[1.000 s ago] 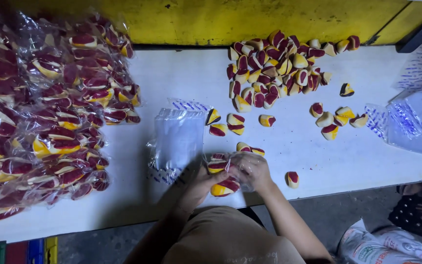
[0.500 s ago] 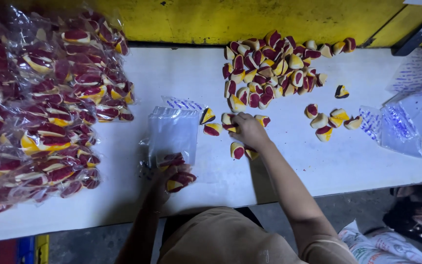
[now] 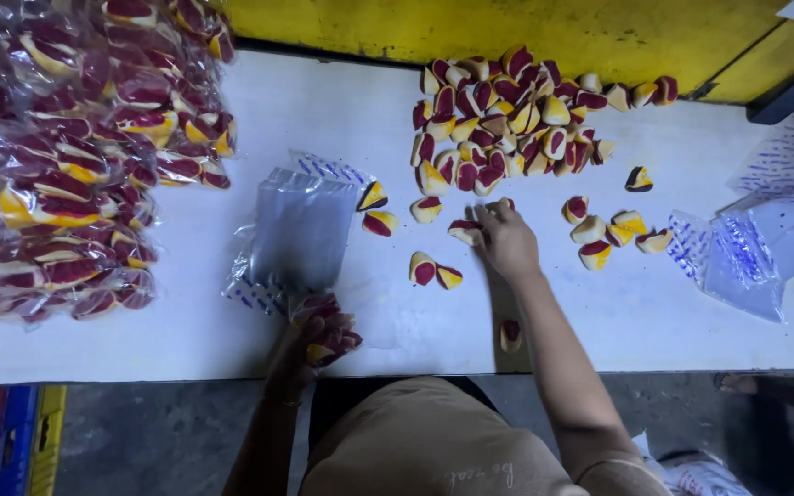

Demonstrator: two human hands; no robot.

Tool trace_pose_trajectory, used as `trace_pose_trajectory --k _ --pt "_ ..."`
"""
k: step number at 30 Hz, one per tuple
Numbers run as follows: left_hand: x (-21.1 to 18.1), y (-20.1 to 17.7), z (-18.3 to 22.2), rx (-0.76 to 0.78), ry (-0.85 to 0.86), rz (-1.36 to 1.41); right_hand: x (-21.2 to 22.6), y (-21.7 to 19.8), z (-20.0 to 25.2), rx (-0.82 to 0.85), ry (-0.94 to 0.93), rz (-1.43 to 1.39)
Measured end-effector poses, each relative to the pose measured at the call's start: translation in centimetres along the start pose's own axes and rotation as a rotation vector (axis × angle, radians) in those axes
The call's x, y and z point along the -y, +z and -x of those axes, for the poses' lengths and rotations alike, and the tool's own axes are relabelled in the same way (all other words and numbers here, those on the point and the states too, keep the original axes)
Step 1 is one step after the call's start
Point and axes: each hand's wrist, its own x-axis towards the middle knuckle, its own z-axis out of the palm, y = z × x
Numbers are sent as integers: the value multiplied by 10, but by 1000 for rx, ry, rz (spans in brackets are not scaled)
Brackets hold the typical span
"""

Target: Packing small, colorful bread or pastry pieces into clear plastic bags on a production table.

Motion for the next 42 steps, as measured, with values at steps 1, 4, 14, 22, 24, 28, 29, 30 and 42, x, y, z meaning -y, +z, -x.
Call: trace_pose_trajectory --k 1,4,14,22,24,28,29,30,42 --pt "0 5 3 -12 7 0 -1 13 6 -154 20 -23" --pt "13 1 -2 -49 -8 -7 24 39 37 -188 -19 -197" --pt "55 -3 -12 -186 -64 -48 53 19 73 -112 -26 -447" --pt "27 19 -12 -196 -82 -2 5 37 18 -517 -47 -204" --pt "18 17 -16 -226 -75 -7 3 42 6 -588 -92 -83" --pt "10 12 -18 -253 -66 -42 -18 61 -3 -630 -5 -3" --pt "6 16 -22 -242 -26 -86 -32 69 -10 -654 76 53" --pt "4 13 -30 -248 -18 -84 -14 50 -5 -653 67 48" --pt "-27 33 -58 -282 152 -578 197 -60 33 -13 162 -1253"
